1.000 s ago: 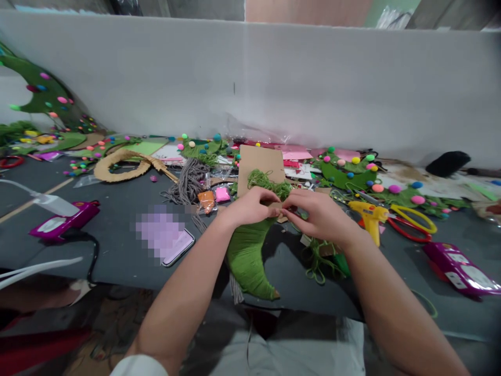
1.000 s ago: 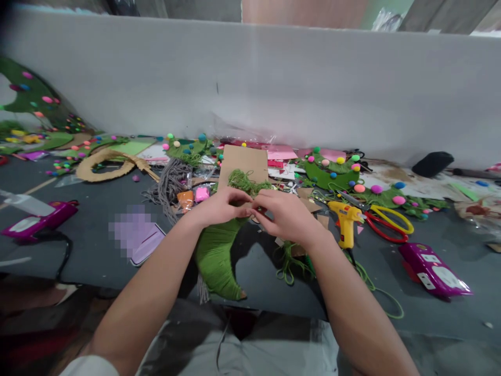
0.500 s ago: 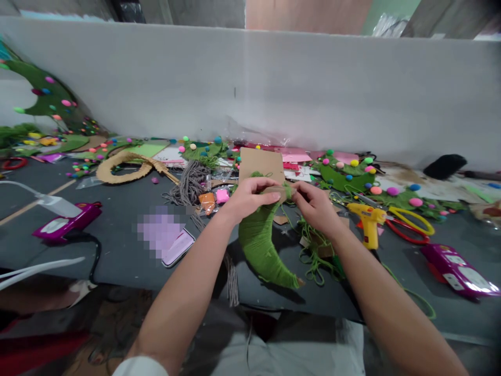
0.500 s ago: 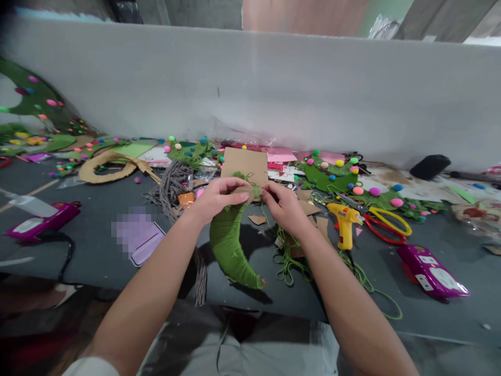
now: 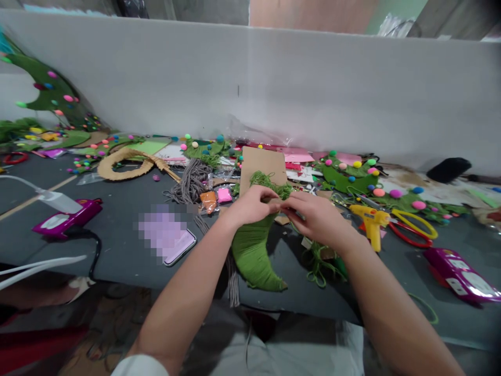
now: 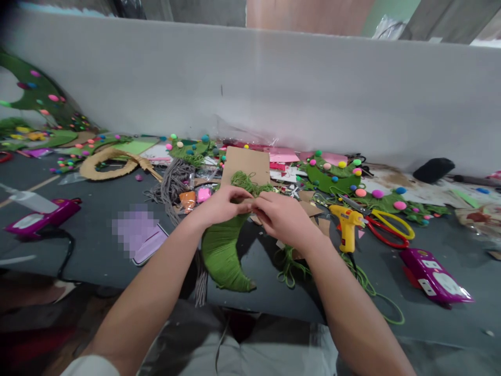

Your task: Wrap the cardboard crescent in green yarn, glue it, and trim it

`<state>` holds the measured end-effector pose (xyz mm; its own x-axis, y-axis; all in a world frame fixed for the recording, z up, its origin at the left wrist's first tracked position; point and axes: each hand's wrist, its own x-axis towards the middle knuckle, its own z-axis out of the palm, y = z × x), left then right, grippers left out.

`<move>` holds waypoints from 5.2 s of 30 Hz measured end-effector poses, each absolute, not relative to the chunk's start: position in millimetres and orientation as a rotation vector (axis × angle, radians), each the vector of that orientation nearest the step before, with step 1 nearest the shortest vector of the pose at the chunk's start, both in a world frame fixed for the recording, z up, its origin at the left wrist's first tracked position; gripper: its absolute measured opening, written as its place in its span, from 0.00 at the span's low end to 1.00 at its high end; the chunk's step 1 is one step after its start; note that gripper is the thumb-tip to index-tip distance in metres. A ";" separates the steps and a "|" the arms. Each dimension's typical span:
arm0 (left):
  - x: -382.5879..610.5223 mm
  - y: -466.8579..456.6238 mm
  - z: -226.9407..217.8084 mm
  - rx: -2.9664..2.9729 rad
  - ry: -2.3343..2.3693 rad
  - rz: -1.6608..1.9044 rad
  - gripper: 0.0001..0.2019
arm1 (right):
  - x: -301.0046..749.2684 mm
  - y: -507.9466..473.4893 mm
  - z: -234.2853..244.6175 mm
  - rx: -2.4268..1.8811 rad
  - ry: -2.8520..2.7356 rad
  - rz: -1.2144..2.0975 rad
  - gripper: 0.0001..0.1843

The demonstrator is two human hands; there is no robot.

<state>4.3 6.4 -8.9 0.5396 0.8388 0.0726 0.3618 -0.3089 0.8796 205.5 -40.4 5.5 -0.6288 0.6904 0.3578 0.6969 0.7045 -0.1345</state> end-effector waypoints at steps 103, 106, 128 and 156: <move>0.8 12.7 -6.5 1.882 0.984 0.834 0.11 | 198.3 -42.5 1.5 -1.117 -2.540 0.045 0.12; 0.7 9.9 -5.9 1.870 0.869 0.655 0.13 | 204.8 -43.4 9.3 -1.092 -2.492 -0.028 0.11; -3.8 6.8 4.2 1.691 0.745 0.776 0.13 | 217.7 -13.1 -17.3 -1.093 -2.156 0.779 0.11; -1.8 5.4 0.7 2.049 0.735 0.537 0.16 | 220.3 -32.4 14.0 -1.049 -2.276 0.250 0.12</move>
<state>-1.8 5.4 0.7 0.7328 0.6733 0.0983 0.2981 -0.4475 0.8431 220.3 -32.4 14.0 -0.4978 0.7402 0.4520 0.6242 0.6676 -0.4058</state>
